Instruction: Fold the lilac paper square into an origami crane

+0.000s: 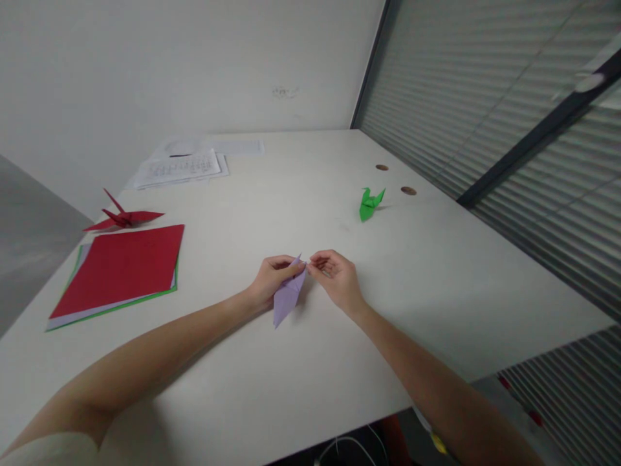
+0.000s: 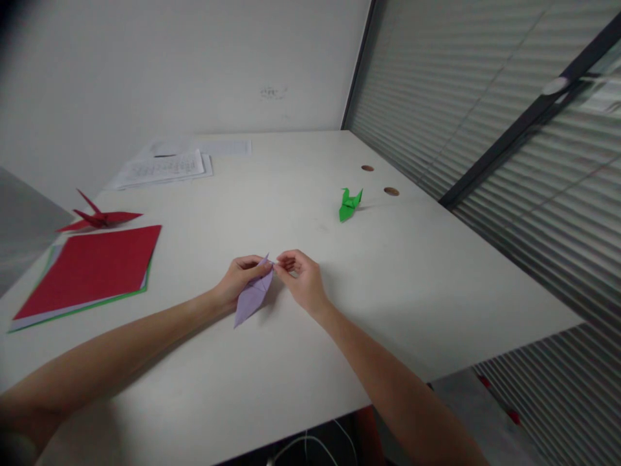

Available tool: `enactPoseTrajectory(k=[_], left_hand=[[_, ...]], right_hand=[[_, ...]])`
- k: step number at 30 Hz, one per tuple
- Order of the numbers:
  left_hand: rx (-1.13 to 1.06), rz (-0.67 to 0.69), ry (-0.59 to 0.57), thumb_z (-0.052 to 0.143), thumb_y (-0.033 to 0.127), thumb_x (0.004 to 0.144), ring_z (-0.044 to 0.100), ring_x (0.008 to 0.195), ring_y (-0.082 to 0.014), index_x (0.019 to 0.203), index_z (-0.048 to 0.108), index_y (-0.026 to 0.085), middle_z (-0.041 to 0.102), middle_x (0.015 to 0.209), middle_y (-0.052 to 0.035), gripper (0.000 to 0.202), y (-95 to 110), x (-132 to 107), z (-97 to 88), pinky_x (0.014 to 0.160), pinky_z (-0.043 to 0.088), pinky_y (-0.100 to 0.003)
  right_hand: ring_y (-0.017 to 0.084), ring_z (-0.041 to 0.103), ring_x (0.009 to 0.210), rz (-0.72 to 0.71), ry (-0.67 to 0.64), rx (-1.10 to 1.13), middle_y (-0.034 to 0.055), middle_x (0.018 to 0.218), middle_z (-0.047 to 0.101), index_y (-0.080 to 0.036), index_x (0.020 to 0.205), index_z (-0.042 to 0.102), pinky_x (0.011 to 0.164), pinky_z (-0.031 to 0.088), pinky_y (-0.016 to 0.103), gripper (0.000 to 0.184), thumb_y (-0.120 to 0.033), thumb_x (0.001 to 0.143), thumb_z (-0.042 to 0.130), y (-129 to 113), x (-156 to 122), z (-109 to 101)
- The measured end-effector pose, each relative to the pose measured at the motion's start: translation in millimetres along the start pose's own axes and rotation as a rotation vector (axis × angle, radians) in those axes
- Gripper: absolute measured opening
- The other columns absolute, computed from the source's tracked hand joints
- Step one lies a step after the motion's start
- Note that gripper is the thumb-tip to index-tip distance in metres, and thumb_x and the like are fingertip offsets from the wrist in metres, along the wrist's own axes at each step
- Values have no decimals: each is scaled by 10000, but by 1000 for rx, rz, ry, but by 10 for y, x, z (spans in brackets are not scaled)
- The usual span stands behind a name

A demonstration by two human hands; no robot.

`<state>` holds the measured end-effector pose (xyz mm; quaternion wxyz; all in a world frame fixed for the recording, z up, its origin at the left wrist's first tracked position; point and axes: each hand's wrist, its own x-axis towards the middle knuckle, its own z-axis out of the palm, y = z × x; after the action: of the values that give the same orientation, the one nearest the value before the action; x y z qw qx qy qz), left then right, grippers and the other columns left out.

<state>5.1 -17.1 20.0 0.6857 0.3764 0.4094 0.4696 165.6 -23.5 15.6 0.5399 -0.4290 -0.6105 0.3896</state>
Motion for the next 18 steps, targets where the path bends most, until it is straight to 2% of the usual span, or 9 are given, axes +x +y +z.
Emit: enactPoseTrajectory(k=[10, 18], left_hand=[[36, -38, -34, 893, 409, 525, 481, 499, -66, 682, 719, 118, 621, 576, 4, 373, 34, -4, 5, 486, 313, -203], [54, -9, -3, 888, 396, 532, 497, 503, -74, 654, 708, 110, 624, 571, -7, 359, 35, -21, 14, 484, 326, -204]], right_hand=[[133, 613, 685, 79, -55, 74, 11, 745, 641, -196, 863, 615, 666, 516, 270, 196, -298, 723, 707, -9, -6, 10], [130, 593, 666, 154, -78, 152, -1, 699, 623, -202, 856, 617, 631, 498, 266, 235, -318, 688, 733, -30, 11, 5]])
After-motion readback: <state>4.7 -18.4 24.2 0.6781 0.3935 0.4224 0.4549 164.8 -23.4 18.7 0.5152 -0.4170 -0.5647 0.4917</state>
